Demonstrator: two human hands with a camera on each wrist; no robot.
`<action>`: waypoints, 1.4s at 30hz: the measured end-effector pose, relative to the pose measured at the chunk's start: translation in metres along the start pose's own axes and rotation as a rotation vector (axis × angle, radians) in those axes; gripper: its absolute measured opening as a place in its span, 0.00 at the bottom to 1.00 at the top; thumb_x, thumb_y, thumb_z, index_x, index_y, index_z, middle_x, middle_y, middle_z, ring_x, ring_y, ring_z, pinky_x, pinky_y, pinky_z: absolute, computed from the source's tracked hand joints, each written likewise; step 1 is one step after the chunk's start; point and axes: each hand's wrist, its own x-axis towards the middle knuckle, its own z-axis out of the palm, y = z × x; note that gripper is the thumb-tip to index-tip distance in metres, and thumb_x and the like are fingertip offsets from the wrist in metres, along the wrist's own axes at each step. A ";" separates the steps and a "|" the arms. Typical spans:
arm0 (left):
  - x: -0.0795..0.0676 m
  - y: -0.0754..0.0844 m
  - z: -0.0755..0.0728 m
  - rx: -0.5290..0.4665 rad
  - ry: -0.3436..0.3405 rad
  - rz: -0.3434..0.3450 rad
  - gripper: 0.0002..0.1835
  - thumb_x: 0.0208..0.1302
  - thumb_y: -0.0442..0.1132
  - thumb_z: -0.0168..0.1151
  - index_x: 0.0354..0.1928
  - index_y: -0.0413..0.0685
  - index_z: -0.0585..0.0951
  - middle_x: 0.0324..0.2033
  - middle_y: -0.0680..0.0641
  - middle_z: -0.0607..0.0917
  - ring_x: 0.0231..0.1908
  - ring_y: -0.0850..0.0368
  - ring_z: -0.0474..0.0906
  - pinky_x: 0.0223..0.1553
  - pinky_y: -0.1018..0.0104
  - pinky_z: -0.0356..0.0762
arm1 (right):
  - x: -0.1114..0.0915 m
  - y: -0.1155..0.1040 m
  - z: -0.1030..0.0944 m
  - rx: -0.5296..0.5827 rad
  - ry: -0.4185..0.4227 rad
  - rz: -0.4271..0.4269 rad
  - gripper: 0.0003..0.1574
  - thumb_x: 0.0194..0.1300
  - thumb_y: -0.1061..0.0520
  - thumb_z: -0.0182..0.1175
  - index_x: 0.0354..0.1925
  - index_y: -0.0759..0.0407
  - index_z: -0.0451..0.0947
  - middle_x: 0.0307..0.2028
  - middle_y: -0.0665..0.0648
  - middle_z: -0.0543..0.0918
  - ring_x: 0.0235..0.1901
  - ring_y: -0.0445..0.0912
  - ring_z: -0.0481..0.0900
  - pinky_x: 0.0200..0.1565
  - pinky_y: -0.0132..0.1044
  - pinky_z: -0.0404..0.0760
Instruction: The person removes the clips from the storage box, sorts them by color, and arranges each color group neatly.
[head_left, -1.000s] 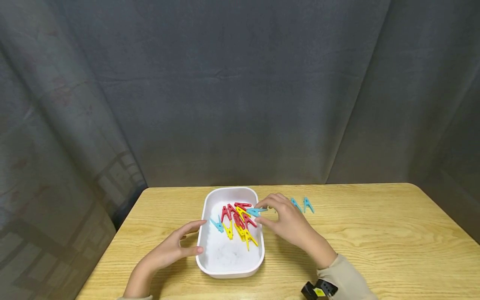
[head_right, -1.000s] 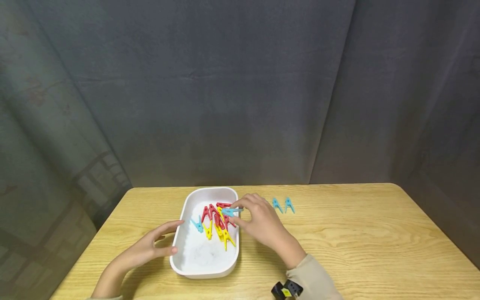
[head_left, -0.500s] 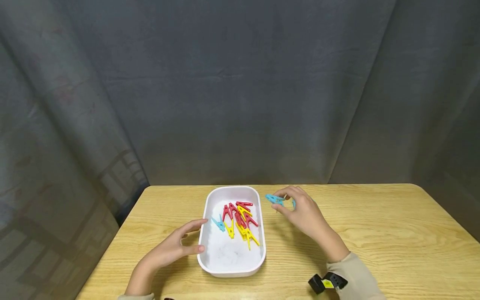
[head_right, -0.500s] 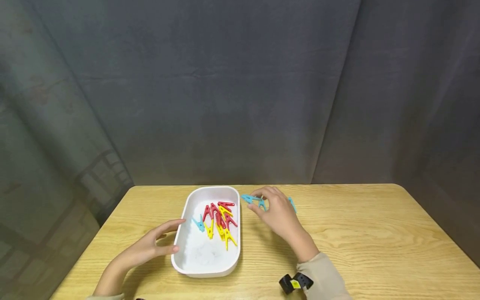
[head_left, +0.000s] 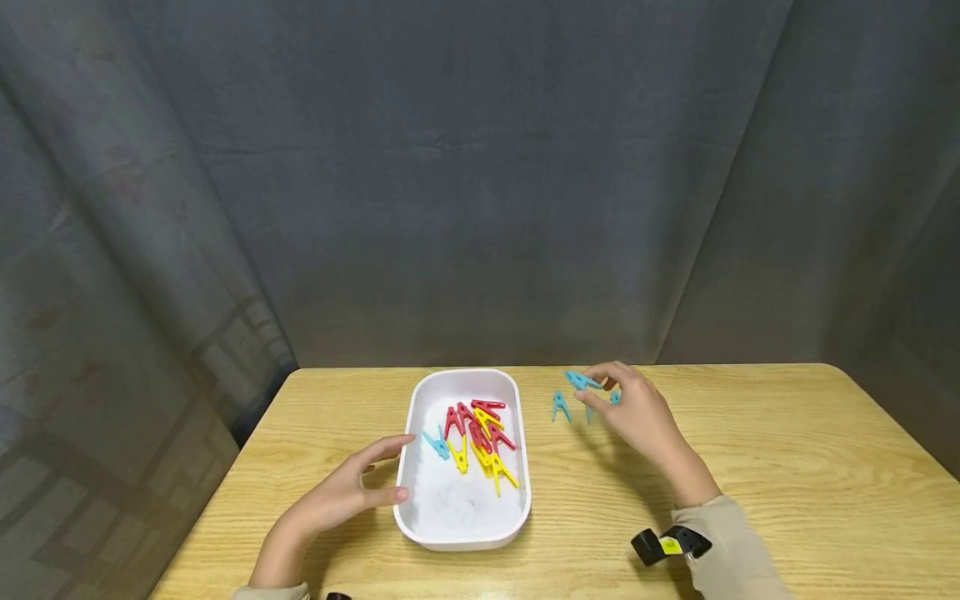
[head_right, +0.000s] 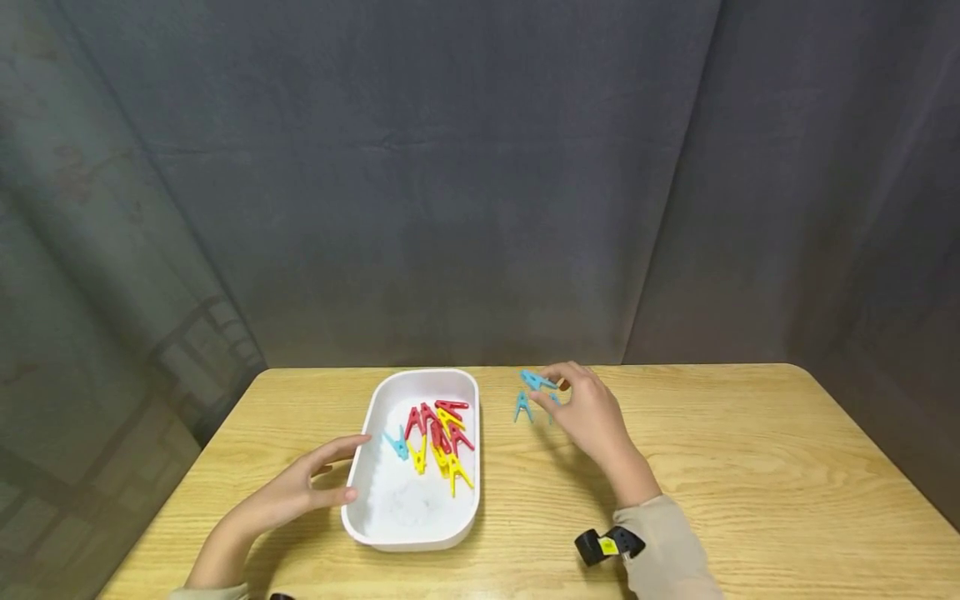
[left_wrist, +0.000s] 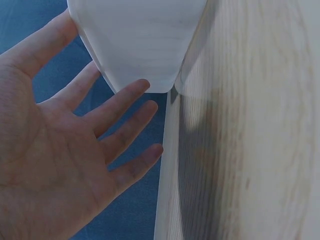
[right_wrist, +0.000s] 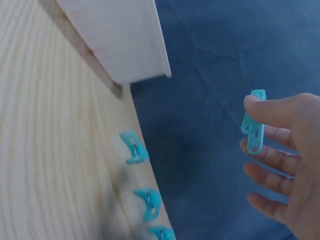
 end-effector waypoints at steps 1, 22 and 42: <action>0.000 0.000 0.000 0.001 0.000 0.000 0.36 0.62 0.42 0.70 0.70 0.46 0.68 0.68 0.40 0.69 0.67 0.33 0.61 0.63 0.29 0.57 | 0.000 0.003 -0.001 -0.002 0.000 0.007 0.16 0.62 0.52 0.71 0.47 0.55 0.83 0.38 0.54 0.81 0.41 0.53 0.76 0.36 0.43 0.74; -0.001 0.000 0.000 0.014 0.004 -0.006 0.36 0.62 0.44 0.70 0.70 0.45 0.68 0.68 0.42 0.70 0.67 0.33 0.61 0.63 0.29 0.57 | -0.001 0.049 -0.023 0.009 0.017 0.174 0.26 0.65 0.46 0.67 0.52 0.64 0.79 0.44 0.64 0.83 0.43 0.57 0.77 0.36 0.43 0.76; -0.001 0.001 0.001 0.005 0.005 -0.008 0.36 0.62 0.43 0.70 0.70 0.47 0.68 0.68 0.42 0.69 0.67 0.33 0.61 0.62 0.29 0.57 | -0.012 0.081 -0.020 0.012 -0.072 0.415 0.35 0.67 0.40 0.63 0.55 0.70 0.76 0.47 0.69 0.80 0.45 0.61 0.78 0.39 0.52 0.78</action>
